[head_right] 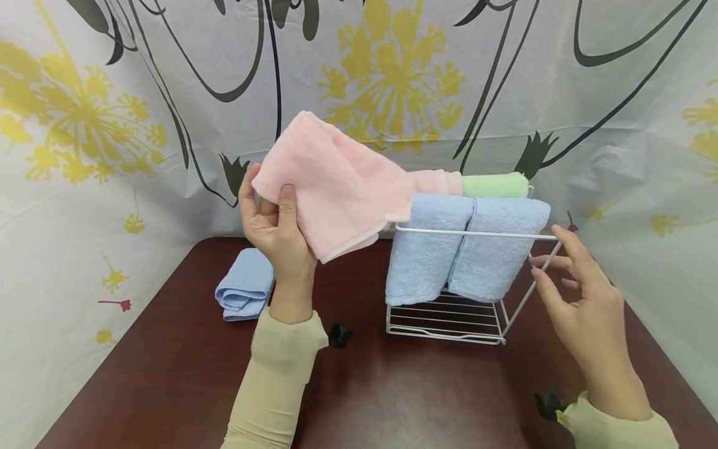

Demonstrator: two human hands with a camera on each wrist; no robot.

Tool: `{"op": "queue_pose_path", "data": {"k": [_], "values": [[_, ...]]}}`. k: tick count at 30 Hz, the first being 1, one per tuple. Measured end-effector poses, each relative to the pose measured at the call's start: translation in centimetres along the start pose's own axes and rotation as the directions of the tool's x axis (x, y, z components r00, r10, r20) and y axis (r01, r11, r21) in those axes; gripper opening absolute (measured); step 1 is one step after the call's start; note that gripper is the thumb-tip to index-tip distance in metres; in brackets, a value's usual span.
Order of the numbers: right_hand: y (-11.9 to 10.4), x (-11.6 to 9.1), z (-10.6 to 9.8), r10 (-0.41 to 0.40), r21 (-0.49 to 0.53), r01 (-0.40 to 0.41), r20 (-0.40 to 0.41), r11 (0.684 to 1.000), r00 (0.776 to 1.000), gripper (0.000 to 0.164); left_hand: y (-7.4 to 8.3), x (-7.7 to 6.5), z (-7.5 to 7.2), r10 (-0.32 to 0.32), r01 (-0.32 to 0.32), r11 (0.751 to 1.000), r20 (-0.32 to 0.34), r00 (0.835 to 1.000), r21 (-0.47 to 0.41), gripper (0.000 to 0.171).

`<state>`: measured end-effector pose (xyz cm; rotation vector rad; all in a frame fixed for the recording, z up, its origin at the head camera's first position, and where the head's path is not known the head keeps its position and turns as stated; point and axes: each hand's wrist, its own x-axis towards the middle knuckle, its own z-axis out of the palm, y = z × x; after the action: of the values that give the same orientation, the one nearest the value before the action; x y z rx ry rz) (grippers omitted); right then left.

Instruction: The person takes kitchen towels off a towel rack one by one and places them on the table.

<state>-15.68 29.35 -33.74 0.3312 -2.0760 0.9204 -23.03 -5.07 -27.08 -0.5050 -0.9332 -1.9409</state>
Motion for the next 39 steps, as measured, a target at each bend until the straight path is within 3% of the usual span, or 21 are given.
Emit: {"op": "queue_pose_path", "data": {"k": [10,17,25,33,39], "values": [[0.3,0.0,-0.1,-0.018,-0.008,0.018,-0.008,1.0,1.0,0.067,0.1,1.2,-1.9,0.007,-0.013,0.999,0.118,0.993,0.049,0.04],[0.4,0.0,-0.2,-0.012,-0.001,0.012,0.001,1.0,1.0,0.069,0.0,2.0,-4.4,-0.073,0.04,0.987,0.209,0.975,0.158,0.045],[0.2,0.2,-0.2,-0.02,-0.007,0.02,0.008,1.0,1.0,0.069,0.0,2.4,-8.2,-0.2,0.124,0.938,0.212,0.957,0.325,0.048],[0.2,0.0,-0.1,-0.016,-0.004,0.016,0.009,1.0,1.0,0.071,0.5,2.9,-11.0,-0.286,0.191,0.893,0.187,0.94,0.408,0.05],[0.2,-0.1,-0.1,-0.012,-0.007,0.012,0.016,1.0,1.0,0.071,0.6,2.8,-13.0,-0.328,0.193,0.857,0.215,0.92,0.478,0.049]]}}
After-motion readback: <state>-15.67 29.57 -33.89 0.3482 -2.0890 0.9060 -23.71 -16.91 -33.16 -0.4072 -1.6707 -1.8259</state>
